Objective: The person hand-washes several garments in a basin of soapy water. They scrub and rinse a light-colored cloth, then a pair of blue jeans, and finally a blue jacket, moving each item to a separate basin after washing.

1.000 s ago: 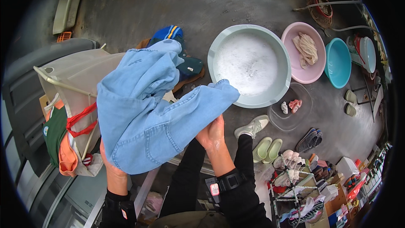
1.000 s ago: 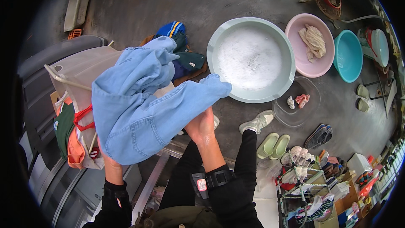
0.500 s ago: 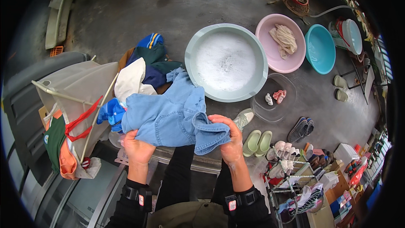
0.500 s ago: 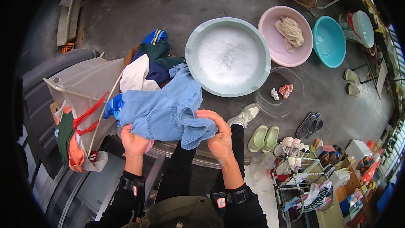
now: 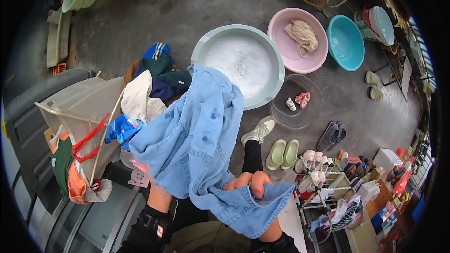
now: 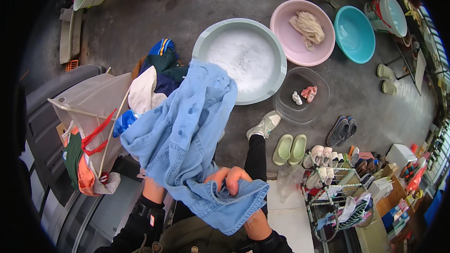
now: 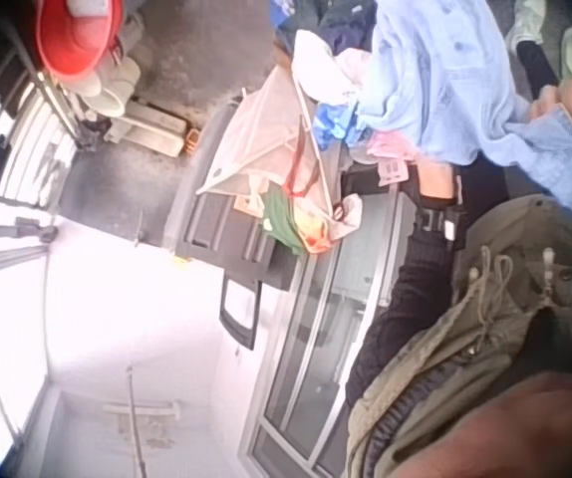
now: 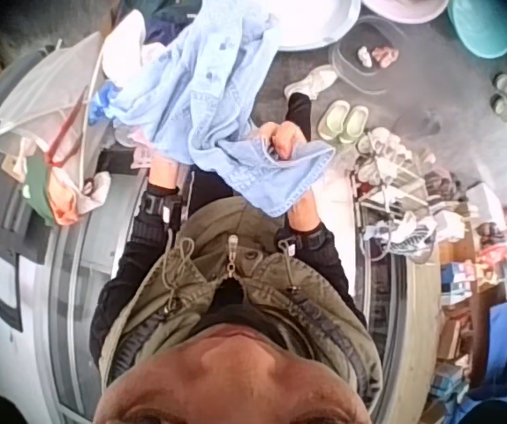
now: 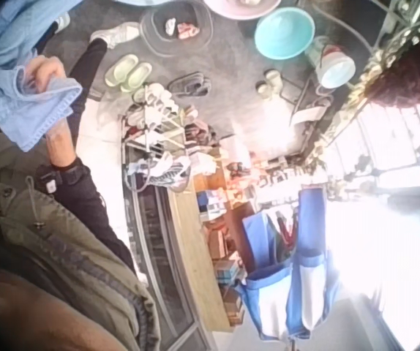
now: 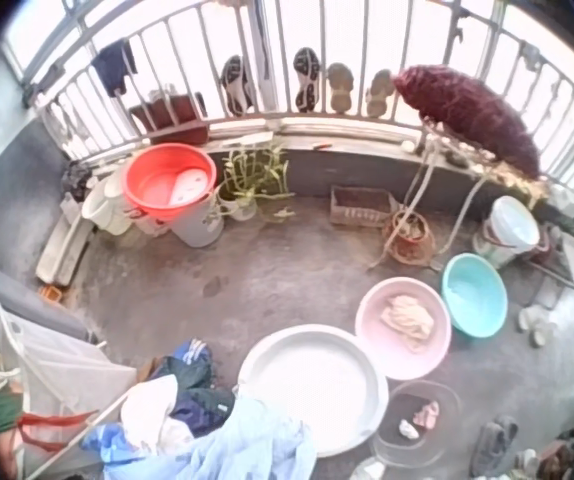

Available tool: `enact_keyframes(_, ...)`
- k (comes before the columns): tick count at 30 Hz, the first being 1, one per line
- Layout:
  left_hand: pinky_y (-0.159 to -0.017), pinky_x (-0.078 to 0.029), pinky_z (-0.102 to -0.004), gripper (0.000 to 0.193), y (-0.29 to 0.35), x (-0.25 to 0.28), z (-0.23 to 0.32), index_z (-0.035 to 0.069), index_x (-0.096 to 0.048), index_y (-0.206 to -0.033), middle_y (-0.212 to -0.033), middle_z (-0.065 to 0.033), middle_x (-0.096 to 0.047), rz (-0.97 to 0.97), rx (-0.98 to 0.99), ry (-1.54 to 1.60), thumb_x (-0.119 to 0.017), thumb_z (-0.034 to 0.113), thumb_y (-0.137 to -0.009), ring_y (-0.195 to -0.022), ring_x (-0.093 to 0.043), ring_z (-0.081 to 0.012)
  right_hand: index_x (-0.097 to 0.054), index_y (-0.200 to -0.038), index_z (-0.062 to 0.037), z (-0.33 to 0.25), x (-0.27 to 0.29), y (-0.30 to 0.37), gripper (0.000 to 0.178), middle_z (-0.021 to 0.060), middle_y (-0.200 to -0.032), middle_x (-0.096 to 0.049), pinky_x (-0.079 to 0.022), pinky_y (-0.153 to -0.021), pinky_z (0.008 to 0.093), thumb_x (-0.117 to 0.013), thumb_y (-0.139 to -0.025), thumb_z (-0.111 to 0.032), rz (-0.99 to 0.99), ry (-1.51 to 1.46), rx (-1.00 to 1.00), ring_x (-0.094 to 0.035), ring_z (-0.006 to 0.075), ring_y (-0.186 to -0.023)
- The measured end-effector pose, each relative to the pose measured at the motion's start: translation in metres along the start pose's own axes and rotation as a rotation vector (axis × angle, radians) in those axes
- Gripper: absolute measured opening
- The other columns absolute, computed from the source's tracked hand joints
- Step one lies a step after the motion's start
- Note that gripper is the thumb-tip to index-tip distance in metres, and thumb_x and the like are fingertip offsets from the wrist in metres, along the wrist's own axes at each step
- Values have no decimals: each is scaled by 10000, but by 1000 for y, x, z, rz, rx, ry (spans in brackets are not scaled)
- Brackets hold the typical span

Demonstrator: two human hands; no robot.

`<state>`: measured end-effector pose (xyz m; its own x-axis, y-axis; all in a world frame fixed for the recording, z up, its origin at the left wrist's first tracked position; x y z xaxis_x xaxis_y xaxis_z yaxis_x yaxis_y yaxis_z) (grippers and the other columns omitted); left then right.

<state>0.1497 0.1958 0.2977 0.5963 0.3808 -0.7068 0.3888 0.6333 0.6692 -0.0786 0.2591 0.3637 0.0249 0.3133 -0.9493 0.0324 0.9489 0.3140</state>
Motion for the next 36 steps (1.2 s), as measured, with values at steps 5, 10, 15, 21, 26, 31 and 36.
enact_keyframes(5, -1091, -301, -442, 644, -34, -1, 0, 43, -277, -1443, -1463, -149, -345, 306, 119, -191, -478, 403, -948, -1333, -353, -306, -432, -872, -90, 13, 3, -10, 322, 127, -1047, -509, -411, -905, 315, -728, -784, -178, 235, 572, 92, -506, 194, -1002)
enact_keyframes(10, -1063, -309, -498, 786, -12, -38, -27, 45, -252, -1451, -1428, -137, -354, -52, 209, -376, -603, 457, -881, -1318, -358, -260, -331, -1081, -96, 36, 33, -24, 489, 106, -1247, -401, -412, -938, 319, -614, -746, 120, 450, 800, -14, -446, 176, -1175)
enact_keyframes(15, -945, -445, -392, 344, -14, -44, -43, 13, -525, -1226, -1200, -90, -584, 225, 61, -727, -588, 164, -923, -1108, -564, -214, -277, -1142, -121, 36, 40, -31, 449, 205, -1390, -361, -358, -1001, 352, -548, -843, 76, 279, 557, 23, -395, 263, -1287)
enact_keyframes(21, -902, -460, -348, 294, -22, -49, -39, 17, -562, -1199, -1156, -65, -613, 217, -34, -546, -507, 202, -977, -1024, -588, -168, -221, -1466, -55, 3, 43, -35, 727, 90, -1029, -560, -458, -892, 289, -618, -861, 10, 442, 847, -39, -541, 135, -947)
enact_keyframes(26, -879, -453, -308, 302, -26, -55, -17, 18, -583, -1151, -1091, -47, -628, 264, -66, -547, -507, 257, -981, -981, -590, -143, -618, -1001, -24, -25, 58, -42, 289, 99, -985, -515, -427, -858, 317, -732, -735, -23, 384, 1610, 140, -512, 215, -974)
enact_keyframes(31, -705, -485, -257, 165, -47, -42, 29, -12, -626, -977, -871, -71, -654, 393, 97, -813, -587, 120, -885, -743, -622, -133, -557, -917, -48, -87, 86, -51, 195, 10, -875, -559, -416, -771, 248, -685, -860, -183, 538, 1329, -127, -513, 97, -850)
enact_keyframes(36, -728, -532, -365, 236, -60, -28, 64, -58, -620, -978, -889, -150, -675, 351, 188, -421, -538, 121, -848, -771, -666, -250, -508, -901, -89, -114, 83, -58, 341, -61, -749, -525, -362, -580, 171, -770, -796, -281, 386, 1311, -330, -455, 15, -662)
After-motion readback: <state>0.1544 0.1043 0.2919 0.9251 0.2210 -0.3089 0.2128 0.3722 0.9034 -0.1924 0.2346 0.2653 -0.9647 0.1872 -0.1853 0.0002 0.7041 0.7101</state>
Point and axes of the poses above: each hand's wrist, its own y-axis away from the middle knuckle, its own x-axis out of the back of the hand, z = x × y, the point moved 2 cm from there along -y, towards the middle knuckle
